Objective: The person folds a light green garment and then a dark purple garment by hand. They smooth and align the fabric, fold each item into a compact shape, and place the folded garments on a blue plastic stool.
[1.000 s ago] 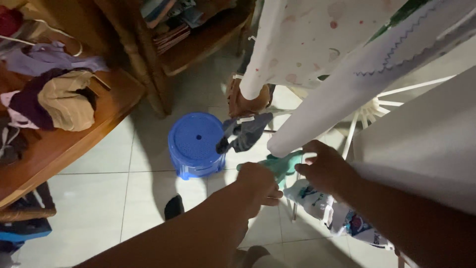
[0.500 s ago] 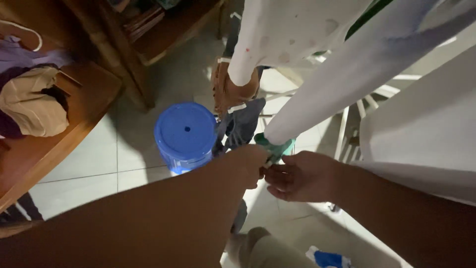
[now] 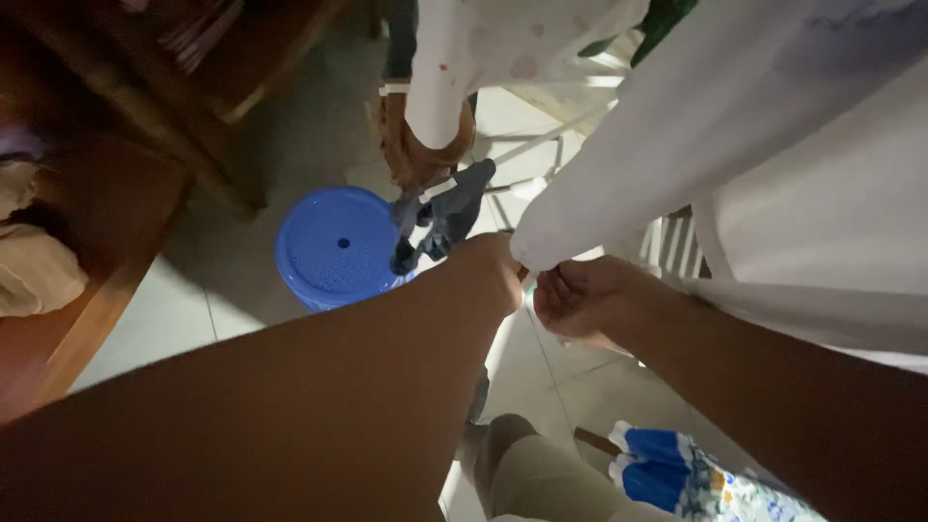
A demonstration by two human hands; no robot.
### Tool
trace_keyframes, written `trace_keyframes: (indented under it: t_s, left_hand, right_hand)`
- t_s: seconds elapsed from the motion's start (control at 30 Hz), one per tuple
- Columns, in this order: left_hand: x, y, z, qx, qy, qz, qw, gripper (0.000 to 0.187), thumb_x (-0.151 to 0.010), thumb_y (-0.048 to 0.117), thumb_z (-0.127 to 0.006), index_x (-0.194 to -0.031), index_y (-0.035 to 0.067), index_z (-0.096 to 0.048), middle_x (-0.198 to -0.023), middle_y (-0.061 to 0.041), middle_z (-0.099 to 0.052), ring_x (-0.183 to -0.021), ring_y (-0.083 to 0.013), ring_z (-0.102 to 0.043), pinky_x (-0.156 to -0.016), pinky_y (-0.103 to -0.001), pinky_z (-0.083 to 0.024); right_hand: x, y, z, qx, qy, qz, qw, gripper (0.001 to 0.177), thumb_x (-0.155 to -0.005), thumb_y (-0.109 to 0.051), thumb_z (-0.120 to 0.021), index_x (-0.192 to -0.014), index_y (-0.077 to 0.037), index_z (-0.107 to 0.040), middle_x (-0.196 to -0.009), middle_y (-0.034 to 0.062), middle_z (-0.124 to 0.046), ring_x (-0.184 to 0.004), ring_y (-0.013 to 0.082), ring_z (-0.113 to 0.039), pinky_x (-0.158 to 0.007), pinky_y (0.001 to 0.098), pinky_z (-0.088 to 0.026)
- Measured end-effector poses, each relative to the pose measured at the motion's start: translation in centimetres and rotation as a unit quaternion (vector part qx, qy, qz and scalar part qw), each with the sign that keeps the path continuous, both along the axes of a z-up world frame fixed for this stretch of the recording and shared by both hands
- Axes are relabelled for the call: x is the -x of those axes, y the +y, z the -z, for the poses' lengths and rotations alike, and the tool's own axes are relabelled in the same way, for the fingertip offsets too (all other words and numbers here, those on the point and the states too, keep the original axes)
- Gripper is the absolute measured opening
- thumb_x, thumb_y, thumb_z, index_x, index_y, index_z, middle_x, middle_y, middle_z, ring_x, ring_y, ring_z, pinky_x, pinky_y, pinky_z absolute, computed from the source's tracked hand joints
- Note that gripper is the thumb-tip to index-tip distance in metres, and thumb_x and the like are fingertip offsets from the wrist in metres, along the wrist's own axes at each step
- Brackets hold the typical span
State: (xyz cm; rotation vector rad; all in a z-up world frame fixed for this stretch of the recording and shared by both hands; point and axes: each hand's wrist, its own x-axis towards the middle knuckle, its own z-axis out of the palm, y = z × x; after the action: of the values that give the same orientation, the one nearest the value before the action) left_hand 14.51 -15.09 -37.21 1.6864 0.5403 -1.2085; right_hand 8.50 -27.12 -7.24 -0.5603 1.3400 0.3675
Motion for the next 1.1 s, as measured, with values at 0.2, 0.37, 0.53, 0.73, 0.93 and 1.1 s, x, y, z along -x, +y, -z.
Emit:
trace_keyframes:
  t_s: [0.2,0.37,0.53,0.73,0.93,1.1]
  left_hand:
    - [3.4,4.1,-23.0,0.068,-0.21,-0.035,0.975,0.012,-0.09,0.027,-0.062,-0.091,0.019,-0.07,-0.09,0.01,-0.071,-0.088,-0.0082,-0.065,-0.075,-0.022,-0.048]
    - [4.6,5.8,-25.0,-0.153,-0.252,0.536,0.791,0.036,-0.083,0.021,-0.076,-0.117,0.009,-0.072,-0.115,-0.007,-0.069,-0.107,-0.0249,-0.068,-0.084,-0.031,-0.053]
    - [5.5,6.6,-28.5,0.01,0.055,0.03,0.998,0.007,-0.094,0.002,-0.07,-0.1,0.005,-0.068,-0.09,0.0,-0.072,-0.081,-0.0127,-0.066,-0.082,-0.03,-0.053]
    - [4.2,2.2,-19.3,0.176,0.227,-0.389,0.875,0.026,-0.098,0.008,-0.052,-0.073,0.002,-0.059,-0.07,-0.01,-0.06,-0.058,-0.0204,-0.053,-0.055,-0.035,-0.046]
    - [3.9,3.3,-19.8,0.144,0.183,-0.258,0.938,0.019,-0.1,0.027,-0.067,-0.1,0.008,-0.069,-0.083,-0.003,-0.076,-0.071,-0.0133,-0.073,-0.07,-0.038,-0.054]
    - [5.7,6.2,-20.1,0.387,0.202,-0.278,0.856,0.017,-0.101,0.015,-0.061,-0.087,0.006,-0.06,-0.083,-0.007,-0.06,-0.068,-0.0197,-0.059,-0.066,-0.036,-0.05]
  right_hand:
    - [1.6,0.9,-0.4,-0.006,0.04,-0.01,0.999,0.004,-0.096,-0.011,-0.068,-0.095,-0.01,-0.064,-0.092,0.005,-0.072,-0.089,0.0234,-0.074,-0.089,0.0439,-0.059]
    - [2.3,2.5,-0.7,0.03,0.102,-0.118,0.987,0.008,-0.096,-0.01,-0.068,-0.103,-0.007,-0.069,-0.098,0.0087,-0.073,-0.093,0.0277,-0.073,-0.089,0.0479,-0.057]
    - [3.5,3.4,-1.0,0.0,0.109,-0.016,0.994,0.019,-0.097,-0.001,-0.066,-0.116,-0.006,-0.066,-0.105,0.0082,-0.072,-0.096,0.0229,-0.074,-0.085,0.0382,-0.061]
    - [3.1,2.7,0.4,-0.005,0.051,-0.072,0.996,0.03,-0.101,-0.003,-0.062,-0.13,-0.007,-0.059,-0.117,0.0034,-0.064,-0.113,0.0159,-0.068,-0.101,0.0356,-0.054]
    - [4.2,2.0,1.8,-0.117,0.003,0.002,0.993,0.025,-0.099,-0.004,-0.064,-0.122,-0.003,-0.057,-0.109,0.011,-0.064,-0.106,0.022,-0.069,-0.092,0.0352,-0.057]
    - [4.2,2.8,0.7,-0.132,0.033,0.059,0.989,0.023,-0.097,-0.007,-0.067,-0.119,-0.005,-0.059,-0.101,0.0058,-0.063,-0.085,0.02,-0.062,-0.078,0.0376,-0.052]
